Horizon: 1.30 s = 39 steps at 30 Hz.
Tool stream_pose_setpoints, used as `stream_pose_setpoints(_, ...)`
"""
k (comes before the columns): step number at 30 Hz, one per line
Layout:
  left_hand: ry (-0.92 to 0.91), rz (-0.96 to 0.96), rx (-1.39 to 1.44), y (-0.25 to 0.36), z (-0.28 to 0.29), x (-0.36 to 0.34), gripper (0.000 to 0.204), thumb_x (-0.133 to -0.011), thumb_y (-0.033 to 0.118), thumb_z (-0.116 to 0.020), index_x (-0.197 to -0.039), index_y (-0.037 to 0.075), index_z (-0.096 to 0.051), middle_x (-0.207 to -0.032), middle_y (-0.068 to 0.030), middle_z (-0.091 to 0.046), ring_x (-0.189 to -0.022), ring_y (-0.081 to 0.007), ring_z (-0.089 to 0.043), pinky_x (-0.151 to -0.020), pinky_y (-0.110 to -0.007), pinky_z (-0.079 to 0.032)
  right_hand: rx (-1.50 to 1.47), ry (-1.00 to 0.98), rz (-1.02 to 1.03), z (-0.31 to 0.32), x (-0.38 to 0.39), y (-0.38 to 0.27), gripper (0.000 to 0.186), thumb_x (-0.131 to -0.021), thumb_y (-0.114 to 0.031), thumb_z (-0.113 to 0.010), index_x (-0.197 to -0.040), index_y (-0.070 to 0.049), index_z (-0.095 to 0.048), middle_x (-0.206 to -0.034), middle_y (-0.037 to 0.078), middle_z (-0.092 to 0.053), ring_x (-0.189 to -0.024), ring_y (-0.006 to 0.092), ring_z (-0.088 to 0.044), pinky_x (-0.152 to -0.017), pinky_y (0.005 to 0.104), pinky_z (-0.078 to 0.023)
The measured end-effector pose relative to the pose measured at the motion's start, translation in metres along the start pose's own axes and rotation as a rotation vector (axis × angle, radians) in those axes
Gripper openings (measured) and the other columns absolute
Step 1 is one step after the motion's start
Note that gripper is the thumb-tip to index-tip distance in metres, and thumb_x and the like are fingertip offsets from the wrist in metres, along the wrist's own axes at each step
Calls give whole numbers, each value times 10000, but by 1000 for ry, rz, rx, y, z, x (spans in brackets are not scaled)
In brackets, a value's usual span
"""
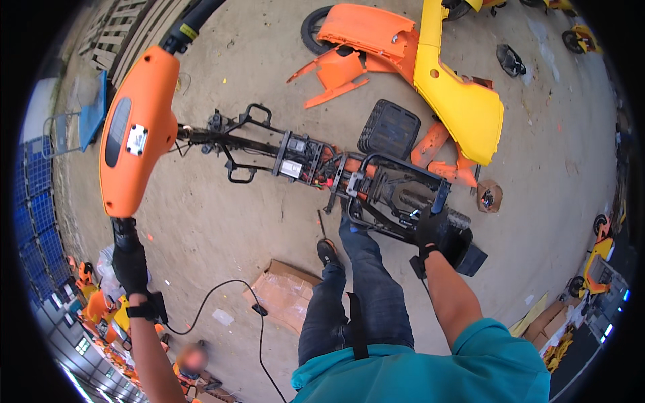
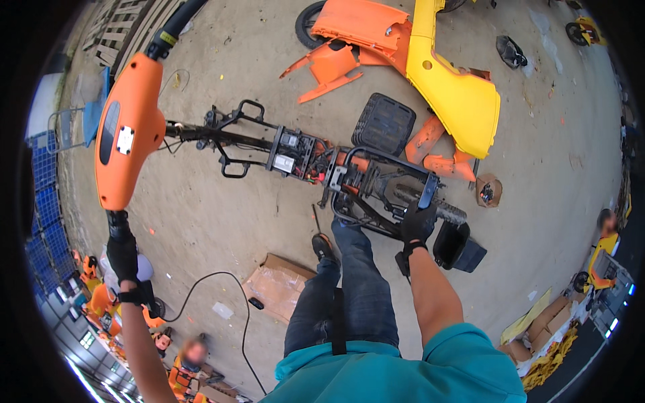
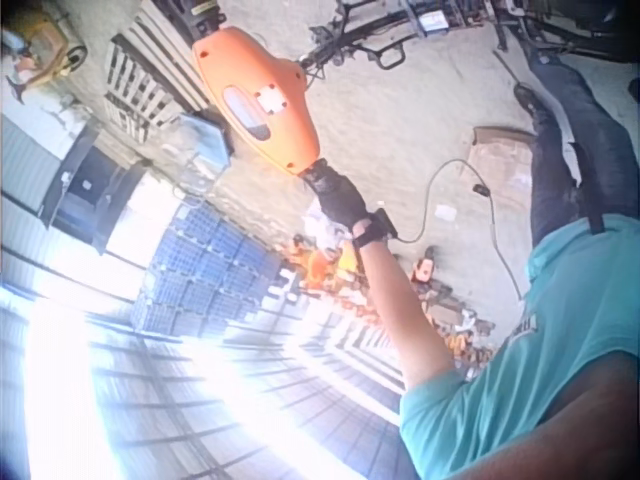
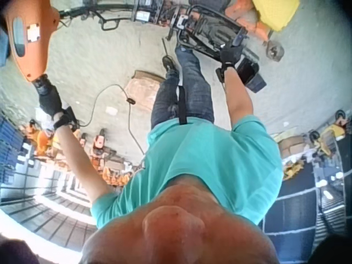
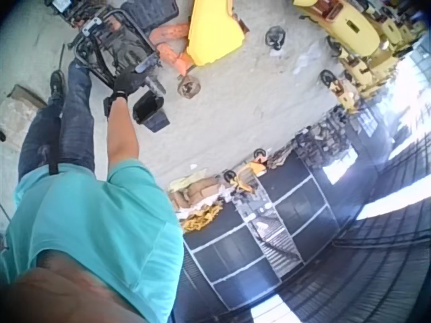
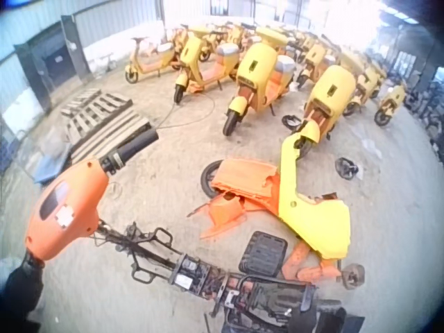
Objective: The person works on the rear wheel of a scooter frame by hand, then lifts and aligns a black plastic component onto the rear of the vehicle.
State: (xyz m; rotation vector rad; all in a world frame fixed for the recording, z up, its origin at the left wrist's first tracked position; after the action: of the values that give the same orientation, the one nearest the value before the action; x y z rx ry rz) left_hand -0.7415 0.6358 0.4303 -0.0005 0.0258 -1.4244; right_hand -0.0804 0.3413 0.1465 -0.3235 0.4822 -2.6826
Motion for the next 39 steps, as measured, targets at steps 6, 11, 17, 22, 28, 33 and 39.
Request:
stream_pose_setpoints(6,-20,95,38,5,3,3,230,-787,166,-663,-931,-13,-651,-759,-186,-667,-706,-307,-652,-634,-411,-482,-70,-74,-104,4,1,-7,275,-873,-244,-640,-969,-11,-530,-866,198,-611,-811,382,-613,-710,463,-472)
stream_pose_setpoints(11,-33,126,40,2,6,6,192,-776,165,-666,-851,-10,-638,-725,-181,-661,-680,-316,-657,-619,-427,-480,-86,-85,-86,2,0,-9,277,-889,-232,-623,-934,34,-559,-802,178,-647,-740,314,-641,-676,408,-484)
stream_pose_setpoints(17,-38,114,53,14,9,7,225,-767,154,-687,-929,3,-651,-765,-171,-675,-710,-304,-662,-652,-417,-496,29,-117,-41,-3,-3,3,302,-877,-251,-636,-946,31,-550,-817,186,-650,-772,335,-643,-696,419,-484)
stream_pose_setpoints(22,-28,36,123,21,12,8,277,-778,144,-676,-1019,12,-640,-838,-164,-686,-767,-303,-666,-697,-412,-506,102,-164,-3,-1,-6,8,336,-865,-279,-645,-944,29,-539,-826,200,-647,-782,370,-638,-714,442,-483)
stream_pose_setpoints(28,-86,151,56,12,6,7,281,-776,191,-670,-1007,33,-644,-863,-185,-688,-812,-354,-668,-715,-445,-509,132,-215,-79,4,-4,6,393,-858,-352,-651,-917,17,-529,-844,229,-641,-810,423,-631,-704,485,-480)
stream_pose_setpoints(33,-96,144,15,18,5,7,265,-774,214,-659,-985,54,-645,-869,-197,-685,-831,-400,-658,-701,-471,-501,299,-465,-30,19,-14,-14,465,-817,-385,-663,-917,59,-570,-732,229,-661,-691,421,-649,-602,508,-487)
stream_pose_setpoints(39,-85,115,91,39,18,8,229,-796,230,-654,-949,59,-638,-818,-187,-672,-787,-395,-649,-670,-474,-491,402,-285,86,40,5,-47,448,-799,-336,-652,-998,63,-604,-906,301,-661,-872,456,-643,-763,507,-512)
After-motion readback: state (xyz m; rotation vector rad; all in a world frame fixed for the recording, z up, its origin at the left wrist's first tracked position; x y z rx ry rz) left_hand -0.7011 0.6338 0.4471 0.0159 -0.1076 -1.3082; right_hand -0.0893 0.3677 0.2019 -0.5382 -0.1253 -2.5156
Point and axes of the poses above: each hand's wrist, its own x-axis away from the middle knuckle, its own z-axis out of the back of the hand, y = z × x, the point moved 3 cm from there along -x, towards the middle knuckle
